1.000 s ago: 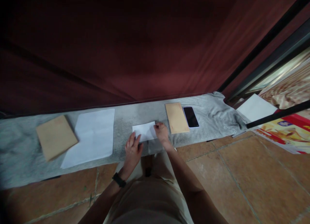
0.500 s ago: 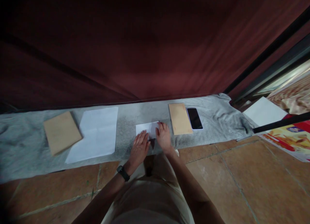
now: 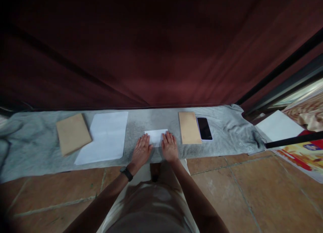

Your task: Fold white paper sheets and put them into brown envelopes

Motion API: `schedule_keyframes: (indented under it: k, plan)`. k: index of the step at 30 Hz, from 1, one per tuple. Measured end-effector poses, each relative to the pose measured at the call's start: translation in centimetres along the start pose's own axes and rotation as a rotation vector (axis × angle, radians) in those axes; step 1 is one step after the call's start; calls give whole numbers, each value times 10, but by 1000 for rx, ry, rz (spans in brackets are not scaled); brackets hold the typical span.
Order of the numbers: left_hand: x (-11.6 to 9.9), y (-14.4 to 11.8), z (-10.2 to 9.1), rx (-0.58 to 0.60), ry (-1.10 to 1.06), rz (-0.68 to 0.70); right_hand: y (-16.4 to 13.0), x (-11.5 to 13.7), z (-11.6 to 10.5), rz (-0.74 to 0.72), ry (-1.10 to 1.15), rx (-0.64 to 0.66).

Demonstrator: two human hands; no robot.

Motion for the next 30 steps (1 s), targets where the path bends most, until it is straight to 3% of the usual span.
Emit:
schedule_keyframes:
  k: [6,10,16,24,30]
  plan:
    - [-13,19,7,81,3,39,-1,2,-2,-5,-31,-14]
    - [-8,25,6,43,-6,47,0,2,-7,-10,-42,3]
    - [4,17,2,-12,-6,33,1,4,-10,-17,-28,-9]
    - [-4,4,-6,118,-58,234,1,3,-9,-14,12,-5]
    - [0,-13,-4,149,-17,247,5,26,-9,-247,139,78]
Point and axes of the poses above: each hand's wrist, its own y-axis towards the middle knuckle, its own z-axis out of the palm, x = y × z, the point moved 1 cm from there along y, towards the middle knuckle, and after that the axes turned 11 degrees about -y, right-handed, at the moved point
